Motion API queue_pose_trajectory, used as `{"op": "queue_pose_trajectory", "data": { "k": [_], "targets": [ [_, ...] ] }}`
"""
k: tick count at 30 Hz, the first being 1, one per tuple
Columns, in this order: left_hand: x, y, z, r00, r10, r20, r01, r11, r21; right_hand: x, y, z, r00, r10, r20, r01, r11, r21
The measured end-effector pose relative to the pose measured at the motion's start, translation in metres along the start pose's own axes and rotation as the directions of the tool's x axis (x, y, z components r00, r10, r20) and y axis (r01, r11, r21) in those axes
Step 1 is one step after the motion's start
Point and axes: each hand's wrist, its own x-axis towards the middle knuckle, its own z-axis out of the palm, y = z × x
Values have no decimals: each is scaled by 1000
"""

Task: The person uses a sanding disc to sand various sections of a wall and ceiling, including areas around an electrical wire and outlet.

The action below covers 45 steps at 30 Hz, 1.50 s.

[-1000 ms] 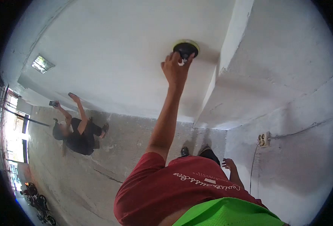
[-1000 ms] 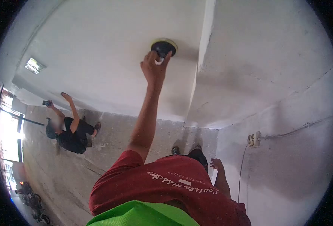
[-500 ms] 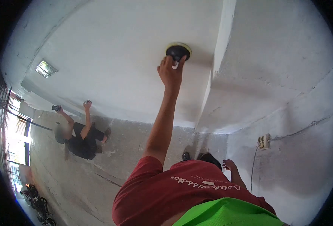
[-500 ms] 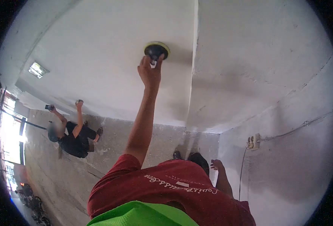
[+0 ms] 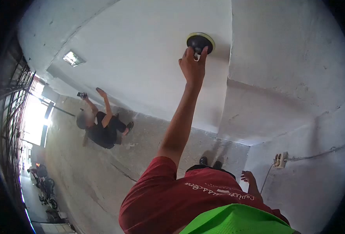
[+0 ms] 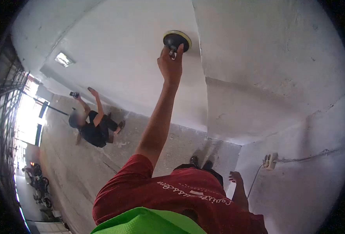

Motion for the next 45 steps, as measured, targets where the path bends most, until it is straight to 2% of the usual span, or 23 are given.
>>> {"op": "queue_pose_trajectory", "data": {
  "k": [3, 5, 6, 7, 9, 12, 15, 16, 19, 23, 27, 30, 33, 36, 39, 40, 41, 45],
  "targets": [
    [7, 13, -7, 998, 38, 49, -43, 994, 97, 8, 7, -11, 1000, 8, -4, -8, 999, -40],
    [29, 28, -15, 996, 92, 3, -92, 991, 98, 12, 13, -10, 1000, 11, -9, -11, 999, -44],
    [44, 39, -19, 997, 79, -12, -77, 993, 86, 12, 15, -13, 1000, 25, 5, -25, 1000, 3],
    [59, 45, -20, 989, 127, -77, -123, 991, 60, 10, 15, -21, 999, 40, 15, -41, 998, 48],
    [87, 63, -24, 971, 196, -139, -190, 980, 56, 1, 12, -17, 999, 8, -39, -8, 1000, 6],
    [89, 68, -18, 984, 117, -131, -117, 993, 9, 0, 10, -12, 999, -12, -30, 14, 998, 57],
    [45, 58, -1, 978, 138, -155, -140, 990, 1, 24, 37, -5, 1000, -23, 18, 20, 987, 160],
    [35, 49, 4, 996, 56, -68, -59, 997, -41, 26, 43, -3, 998, -2, 60, -8, 984, 175],
    [36, 57, 2, 988, 105, -111, -106, 994, -9, 19, 52, 11, 996, 46, 70, -54, 992, 117],
    [86, 85, -13, 977, 138, -162, -143, 990, -17, 13, 52, 11, 995, 83, 58, -85, 996, 32],
    [105, 101, -15, 971, 129, -200, -145, 987, -66, 9, 35, 3, 996, 83, 33, -84, 995, 56],
    [79, 95, -9, 987, 67, -144, -83, 990, -111, 11, 24, -9, 1000, 7, 29, -10, 993, 118],
    [73, 94, -6, 996, 59, -67, -61, 998, -20, 15, 13, -13, 1000, -2, -9, 3, 991, 131],
    [112, 111, -9, 947, 226, -229, -235, 972, -14, 13, 17, -14, 1000, -19, -12, 21, 994, 104],
    [122, 139, -27, 975, 156, -157, -159, 987, -9, 14, 25, -14, 1000, 9, -7, -8, 995, 103],
    [117, 132, -19, 956, 180, -232, -197, 979, -52, 12, 26, -13, 1000, 8, -4, -8, 995, 98],
    [108, 122, -15, 956, 181, -232, -197, 979, -48, 10, 30, -11, 999, 33, 4, -33, 994, 106],
    [76, 112, -12, 989, 76, -129, -83, 995, -51, 9, 48, -5, 999, 37, 22, -40, 989, 143]
  ]
}}
